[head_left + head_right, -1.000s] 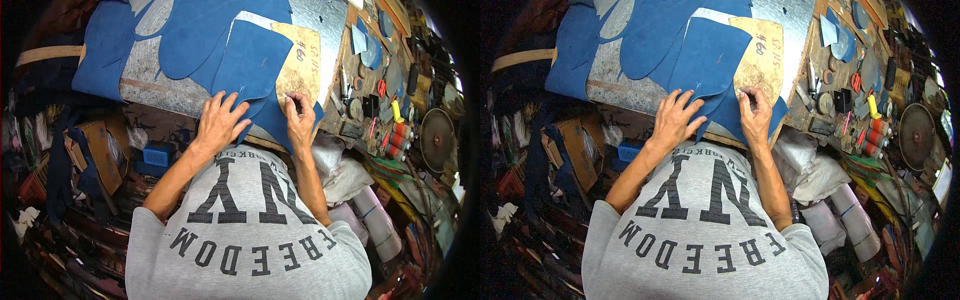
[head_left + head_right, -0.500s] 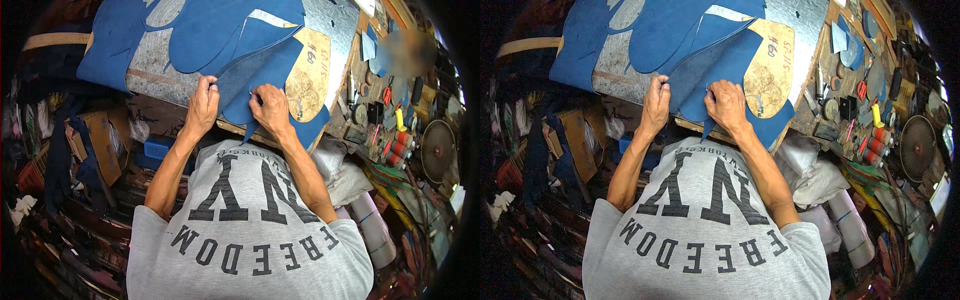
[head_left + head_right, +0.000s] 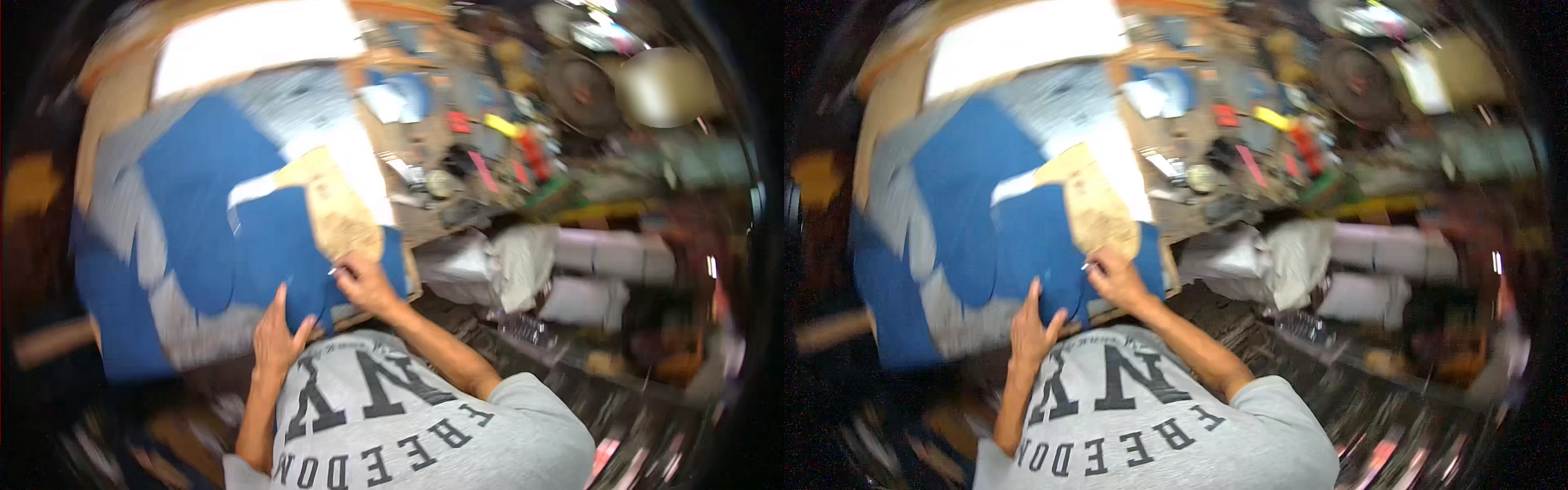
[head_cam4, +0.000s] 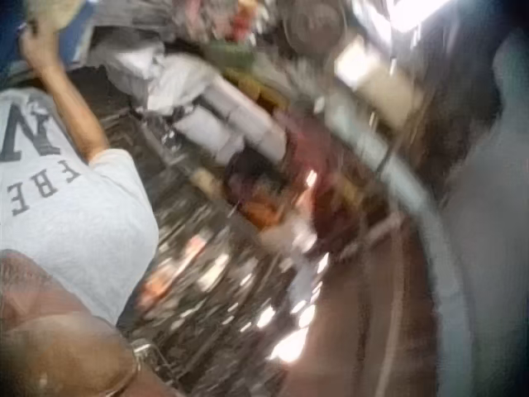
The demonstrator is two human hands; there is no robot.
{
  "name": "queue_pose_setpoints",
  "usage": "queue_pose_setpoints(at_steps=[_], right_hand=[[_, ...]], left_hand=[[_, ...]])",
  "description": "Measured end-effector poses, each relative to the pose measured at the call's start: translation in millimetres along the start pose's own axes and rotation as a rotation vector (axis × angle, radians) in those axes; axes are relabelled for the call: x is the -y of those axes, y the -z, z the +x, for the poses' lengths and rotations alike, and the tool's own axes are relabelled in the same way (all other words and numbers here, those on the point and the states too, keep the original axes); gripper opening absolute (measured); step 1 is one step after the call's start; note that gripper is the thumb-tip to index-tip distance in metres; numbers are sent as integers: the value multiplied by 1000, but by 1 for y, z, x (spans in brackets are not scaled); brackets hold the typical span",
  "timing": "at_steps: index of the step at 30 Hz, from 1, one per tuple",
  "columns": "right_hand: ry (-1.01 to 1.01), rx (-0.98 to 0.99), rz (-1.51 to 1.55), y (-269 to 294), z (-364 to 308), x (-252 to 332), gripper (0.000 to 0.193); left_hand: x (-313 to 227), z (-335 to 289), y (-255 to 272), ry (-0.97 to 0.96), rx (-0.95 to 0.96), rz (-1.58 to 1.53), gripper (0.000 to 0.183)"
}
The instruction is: The person traces patterns onto blue leather using templates, cuts out leather pieces using a utility knife, and stacks the cut pieces together by hand.
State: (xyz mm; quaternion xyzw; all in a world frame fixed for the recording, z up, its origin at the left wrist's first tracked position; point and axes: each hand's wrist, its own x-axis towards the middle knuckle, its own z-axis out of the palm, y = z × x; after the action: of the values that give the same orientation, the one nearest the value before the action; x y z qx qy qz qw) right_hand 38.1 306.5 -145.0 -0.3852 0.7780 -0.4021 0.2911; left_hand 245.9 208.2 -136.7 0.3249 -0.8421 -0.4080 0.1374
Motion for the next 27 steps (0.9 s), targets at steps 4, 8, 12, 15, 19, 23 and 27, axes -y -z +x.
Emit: queue_pose_setpoints(at_steps=[4, 8, 12, 15, 19, 23, 27], right_hand=[[77, -230, 86, -19, -27, 8, 14], [-41, -362, 127, -33, -54, 15, 18], [-277, -476, 243, -47, -65, 13, 23], [-302, -547, 307, -59, -63, -1, 22], [-106, -520, 52, -70, -43, 35, 21], [86, -328, 41, -102, -6, 44, 17], [142, -264, -83, -127, 27, 46, 16]], left_hand=[[10, 7, 24, -195, 219, 74, 60], [57, 31, 55, -290, 24, 331, 59], [109, 44, 75, -117, -69, 568, 61], [109, 42, 82, -131, 80, 508, 62], [111, 31, 72, -169, 56, 501, 59], [124, 34, 68, -167, 11, 530, 52], [114, 41, 75, -145, -5, 531, 48]])
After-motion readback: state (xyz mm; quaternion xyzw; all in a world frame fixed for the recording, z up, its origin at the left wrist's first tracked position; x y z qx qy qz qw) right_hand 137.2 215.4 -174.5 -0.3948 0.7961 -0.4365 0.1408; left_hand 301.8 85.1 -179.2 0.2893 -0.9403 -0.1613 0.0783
